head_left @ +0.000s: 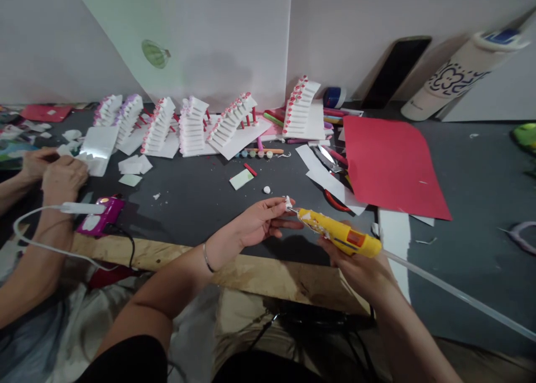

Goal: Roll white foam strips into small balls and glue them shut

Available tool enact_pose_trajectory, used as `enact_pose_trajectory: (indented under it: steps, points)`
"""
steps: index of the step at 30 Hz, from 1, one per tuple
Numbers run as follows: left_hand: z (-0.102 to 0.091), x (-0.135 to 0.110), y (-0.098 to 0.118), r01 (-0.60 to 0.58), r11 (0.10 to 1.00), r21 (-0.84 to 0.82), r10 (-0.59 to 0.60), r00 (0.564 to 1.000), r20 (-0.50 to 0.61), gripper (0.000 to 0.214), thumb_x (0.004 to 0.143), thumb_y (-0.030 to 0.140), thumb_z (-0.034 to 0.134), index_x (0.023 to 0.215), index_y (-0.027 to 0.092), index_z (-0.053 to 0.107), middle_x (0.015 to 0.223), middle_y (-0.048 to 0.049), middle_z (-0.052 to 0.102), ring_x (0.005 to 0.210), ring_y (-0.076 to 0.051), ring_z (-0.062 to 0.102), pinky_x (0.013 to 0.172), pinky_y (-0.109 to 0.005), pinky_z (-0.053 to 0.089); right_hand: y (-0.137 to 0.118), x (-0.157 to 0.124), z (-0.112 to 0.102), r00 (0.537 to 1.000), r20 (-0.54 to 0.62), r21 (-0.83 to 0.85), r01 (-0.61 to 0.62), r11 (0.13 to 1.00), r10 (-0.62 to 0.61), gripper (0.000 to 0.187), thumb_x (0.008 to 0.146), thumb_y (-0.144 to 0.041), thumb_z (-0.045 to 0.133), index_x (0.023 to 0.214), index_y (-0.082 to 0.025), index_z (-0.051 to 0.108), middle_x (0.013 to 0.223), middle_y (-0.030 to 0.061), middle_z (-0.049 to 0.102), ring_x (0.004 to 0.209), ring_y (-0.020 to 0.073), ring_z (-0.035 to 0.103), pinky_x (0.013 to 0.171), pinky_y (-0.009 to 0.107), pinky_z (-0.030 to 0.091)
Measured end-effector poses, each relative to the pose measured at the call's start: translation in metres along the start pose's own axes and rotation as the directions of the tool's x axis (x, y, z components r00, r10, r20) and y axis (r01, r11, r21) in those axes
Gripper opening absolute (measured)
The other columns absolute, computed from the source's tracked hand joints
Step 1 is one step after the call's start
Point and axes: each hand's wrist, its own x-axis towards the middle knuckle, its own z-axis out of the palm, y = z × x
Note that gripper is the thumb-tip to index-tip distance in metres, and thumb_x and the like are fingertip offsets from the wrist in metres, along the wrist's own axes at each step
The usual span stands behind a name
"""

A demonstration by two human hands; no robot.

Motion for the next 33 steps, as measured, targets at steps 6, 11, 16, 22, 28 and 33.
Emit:
enact_pose_trajectory:
  steps: [6, 11, 16, 22, 28, 33]
  points:
    - [-0.002, 0.001, 0.0, 0.006, 1.0, 0.002, -0.006, 1.0, 0.003, 0.026, 0.083, 0.032, 0.071, 0.103, 0.019, 0.063, 0.096, -0.0065, 0.074, 0.08, -0.019, 0.074, 0.044, -0.014, 0.044, 0.026, -0.004, 0.011, 0.999, -0.001, 0.142, -0.044, 0.989, 0.045, 0.022, 0.079, -0.046, 0.064, 0.076, -0.024, 0.059, 0.061, 0.0012, 0.061, 0.056, 0.0206, 0.058, 0.045, 0.034, 0.049]
    - [-0.002, 0.001, 0.001, 0.014, 1.0, 0.016, -0.014, 1.0, -0.004, 0.025, 0.084, 0.031, 0.069, 0.105, 0.019, 0.063, 0.097, -0.0064, 0.073, 0.079, -0.018, 0.074, 0.044, -0.014, 0.044, 0.036, -0.007, 0.011, 0.998, 0.018, 0.158, -0.062, 0.986, 0.06, 0.02, 0.08, -0.043, 0.064, 0.087, -0.024, 0.063, 0.073, 0.0039, 0.067, 0.071, 0.025, 0.064, 0.057, 0.038, 0.055]
    - [-0.002, 0.002, 0.0, 0.011, 1.0, 0.008, -0.011, 0.999, 0.047, 0.026, 0.084, 0.029, 0.069, 0.106, 0.017, 0.062, 0.094, -0.0068, 0.073, 0.077, -0.017, 0.074, 0.045, -0.014, 0.045, 0.036, -0.006, 0.011, 0.993, -0.015, 0.164, -0.111, 0.98, 0.115, 0.021, 0.077, -0.041, 0.067, 0.088, -0.023, 0.063, 0.076, 0.0054, 0.068, 0.074, 0.0257, 0.065, 0.061, 0.039, 0.056]
    - [-0.003, 0.002, 0.0, 0.026, 1.0, 0.013, -0.026, 1.0, 0.008, 0.027, 0.082, 0.031, 0.071, 0.104, 0.018, 0.062, 0.094, -0.0071, 0.073, 0.078, -0.018, 0.074, 0.045, -0.014, 0.045, 0.035, -0.006, 0.01, 0.99, -0.003, 0.155, -0.14, 0.978, 0.143, 0.022, 0.075, -0.042, 0.069, 0.081, -0.023, 0.061, 0.069, 0.0037, 0.066, 0.072, 0.0252, 0.064, 0.064, 0.039, 0.056]
    - [-0.002, 0.002, 0.001, 0.0, 1.0, 0.011, 0.0, 1.0, 0.009, 0.028, 0.08, 0.031, 0.074, 0.103, 0.018, 0.064, 0.099, -0.0078, 0.074, 0.078, -0.018, 0.074, 0.044, -0.013, 0.045, 0.031, -0.005, 0.009, 0.983, -0.002, 0.122, -0.18, 0.976, 0.181, 0.026, 0.075, -0.045, 0.069, 0.08, -0.022, 0.058, 0.07, 0.0031, 0.065, 0.073, 0.022, 0.064, 0.066, 0.035, 0.054]
    - [-0.002, 0.002, 0.003, 0.012, 1.0, 0.027, -0.012, 1.0, -0.022, 0.026, 0.083, 0.031, 0.071, 0.104, 0.018, 0.064, 0.109, -0.0104, 0.072, 0.084, -0.02, 0.074, 0.043, -0.013, 0.045, 0.024, -0.006, 0.005, 0.979, -0.021, 0.11, -0.201, 0.974, 0.204, 0.027, 0.075, -0.045, 0.07, 0.08, -0.021, 0.059, 0.068, 0.0028, 0.064, 0.07, 0.0209, 0.063, 0.063, 0.033, 0.053]
